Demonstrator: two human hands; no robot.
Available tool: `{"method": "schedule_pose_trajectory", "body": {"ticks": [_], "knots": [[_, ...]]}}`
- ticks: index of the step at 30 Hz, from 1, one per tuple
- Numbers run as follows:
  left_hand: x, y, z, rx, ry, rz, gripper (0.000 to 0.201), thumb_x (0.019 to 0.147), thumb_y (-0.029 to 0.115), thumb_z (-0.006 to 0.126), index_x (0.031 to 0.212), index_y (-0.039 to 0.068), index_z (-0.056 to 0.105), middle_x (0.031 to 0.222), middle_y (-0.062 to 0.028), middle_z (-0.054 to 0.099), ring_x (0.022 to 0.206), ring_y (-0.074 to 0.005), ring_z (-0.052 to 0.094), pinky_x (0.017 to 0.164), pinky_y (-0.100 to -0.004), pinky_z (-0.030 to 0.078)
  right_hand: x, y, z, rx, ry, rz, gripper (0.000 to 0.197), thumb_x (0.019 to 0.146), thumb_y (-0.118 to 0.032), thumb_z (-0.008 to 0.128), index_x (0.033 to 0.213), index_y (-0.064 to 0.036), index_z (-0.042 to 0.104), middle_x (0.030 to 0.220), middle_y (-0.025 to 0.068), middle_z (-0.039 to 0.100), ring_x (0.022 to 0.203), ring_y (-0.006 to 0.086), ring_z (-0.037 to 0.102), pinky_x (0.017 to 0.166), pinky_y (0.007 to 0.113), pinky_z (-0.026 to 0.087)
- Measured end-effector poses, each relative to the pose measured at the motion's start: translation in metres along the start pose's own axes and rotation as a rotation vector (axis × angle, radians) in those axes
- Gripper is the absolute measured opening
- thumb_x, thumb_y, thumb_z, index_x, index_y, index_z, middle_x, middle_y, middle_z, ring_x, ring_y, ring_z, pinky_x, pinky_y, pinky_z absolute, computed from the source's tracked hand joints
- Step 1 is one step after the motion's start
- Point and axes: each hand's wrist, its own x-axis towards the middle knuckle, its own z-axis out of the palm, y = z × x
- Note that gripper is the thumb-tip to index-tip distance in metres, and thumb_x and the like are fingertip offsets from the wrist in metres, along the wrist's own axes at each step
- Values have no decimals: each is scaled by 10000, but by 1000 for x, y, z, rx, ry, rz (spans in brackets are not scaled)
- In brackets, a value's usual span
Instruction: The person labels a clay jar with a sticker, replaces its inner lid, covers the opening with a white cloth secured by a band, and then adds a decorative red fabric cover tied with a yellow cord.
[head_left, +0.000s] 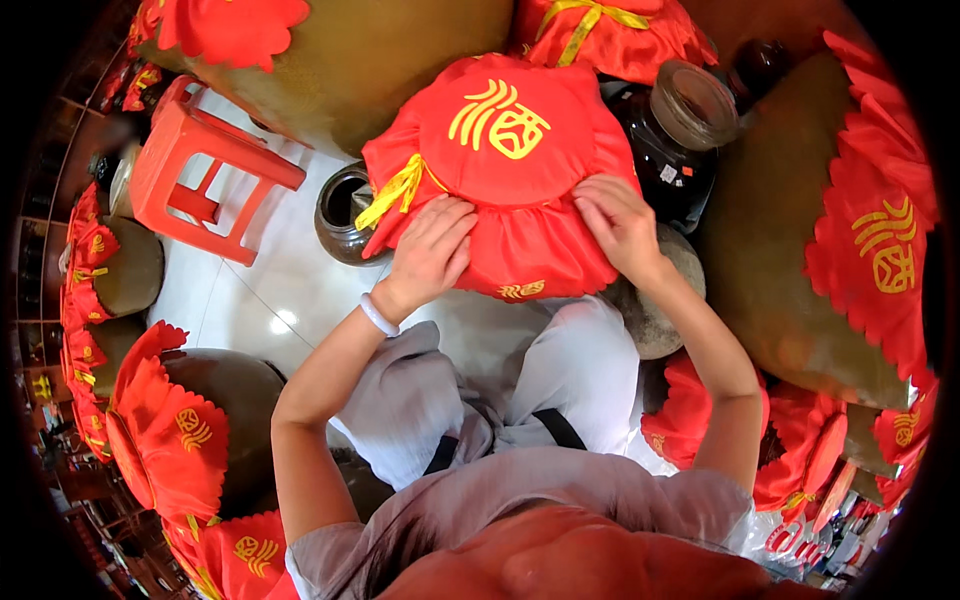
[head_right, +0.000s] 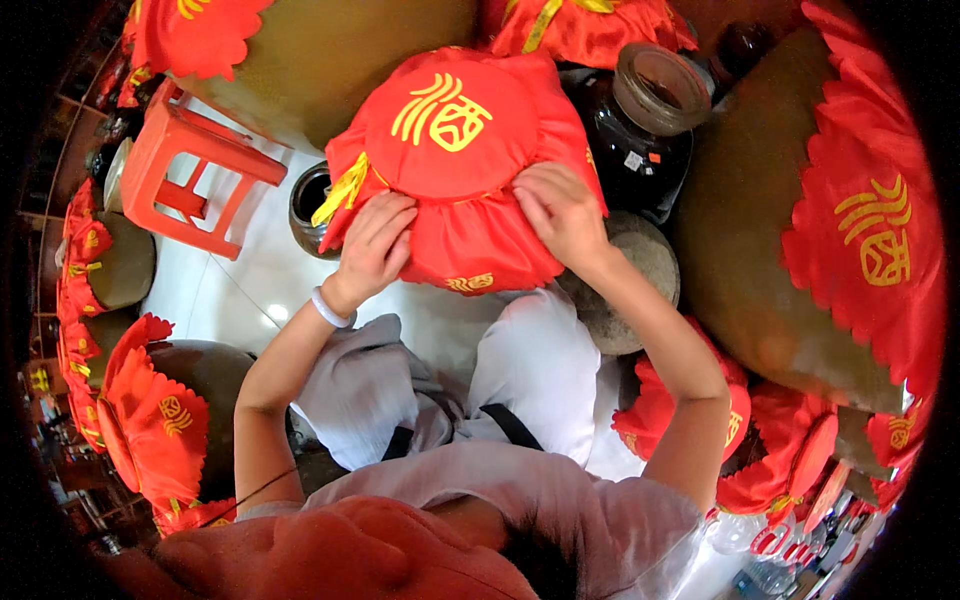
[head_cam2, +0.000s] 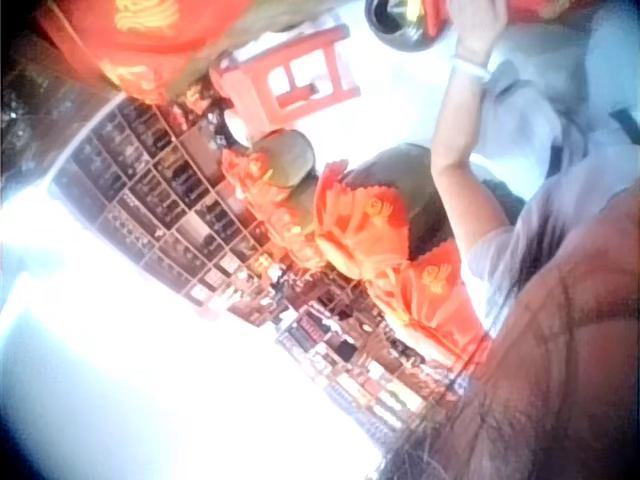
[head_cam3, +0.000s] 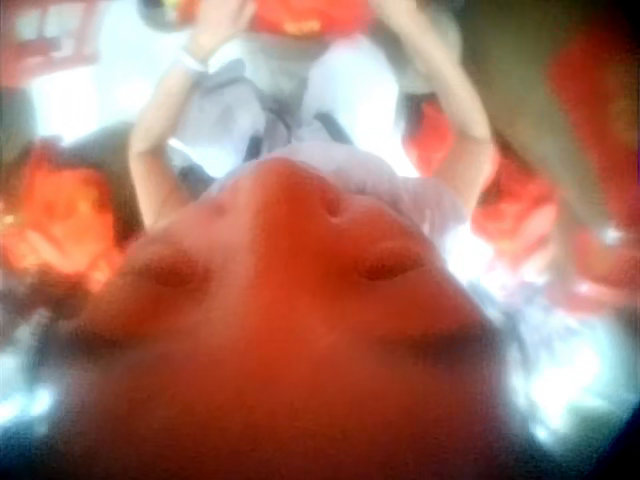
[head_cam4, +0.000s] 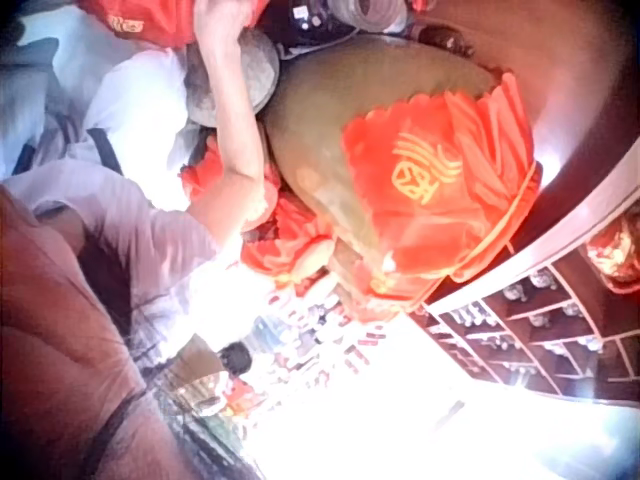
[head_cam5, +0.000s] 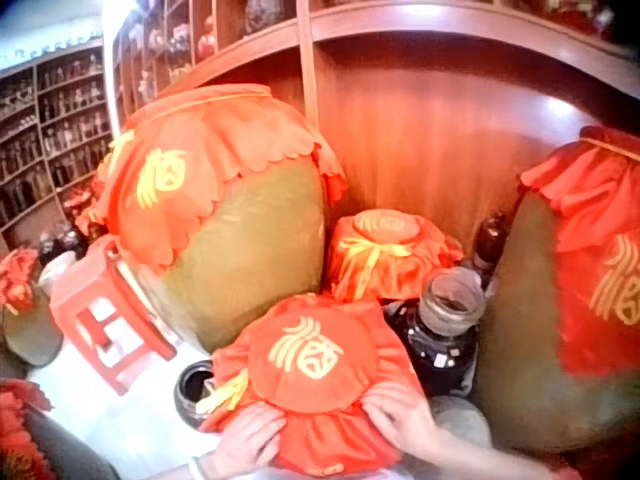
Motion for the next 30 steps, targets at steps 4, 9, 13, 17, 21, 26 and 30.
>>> {"method": "schedule_pose_trajectory", "body": {"ticks": [4, 9, 13, 17, 21, 26, 30], "knots": [[10, -15, -25, 157, 284, -161, 249, 706, 4, 593, 952, -15, 556, 967, -151, 547, 899, -317, 515, 790, -389, 413, 6, 11, -7, -219, 66, 196, 218, 731, -51, 634, 935, 8, 587, 1010, 145, 573, 956, 317, 524, 830, 372, 430], [9, -37, -16, 38, 129, -499, 277, 793, 116, 573, 1016, -45, 548, 1015, -188, 539, 938, -349, 493, 815, -395, 399, -3, 30, 8, -229, -63, 221, 361, 769, -94, 602, 1103, 17, 526, 1197, 174, 482, 1086, 340, 449, 921, 383, 375], [25, -45, -16, 11, 173, -426, 249, 798, 103, 547, 1004, -36, 553, 980, -189, 553, 927, -363, 499, 815, -394, 406, -8, 38, 17, -356, -62, 154, 346, 792, -90, 568, 1104, 48, 513, 1224, 184, 463, 1112, 341, 436, 937, 387, 363], [30, -69, -22, -132, -95, -488, 222, 800, 78, 520, 983, -44, 552, 963, -219, 555, 933, -376, 508, 809, -406, 414, -2, 30, 16, -149, 73, 313, 385, 808, -108, 546, 1153, 43, 467, 1248, 189, 438, 1134, 349, 415, 959, 400, 335], [31, -72, -22, -180, -182, -576, 199, 797, 93, 515, 933, -47, 555, 959, -228, 561, 927, -368, 523, 794, -412, 426, 24, -3, 23, -227, 54, 83, 437, 807, -153, 553, 1201, -9, 430, 1307, 189, 360, 1183, 377, 347, 998, 437, 268], [41, -65, -21, 202, -382, -484, 174, 803, 142, 465, 782, -16, 536, 759, -215, 599, 743, -361, 586, 662, -445, 467, 35, -7, 49, -312, 2, 25, 417, 807, -215, 551, 1177, -38, 473, 1297, 161, 384, 1202, 338, 340, 1006, 481, 222], [33, -77, -34, 169, -412, -301, 174, 820, 156, 469, 791, -4, 533, 684, -213, 577, 654, -396, 565, 598, -474, 459, 35, -4, 52, -404, -26, 3, 377, 821, -247, 528, 1146, -57, 509, 1301, 121, 395, 1216, 302, 340, 1011, 481, 209]]}}
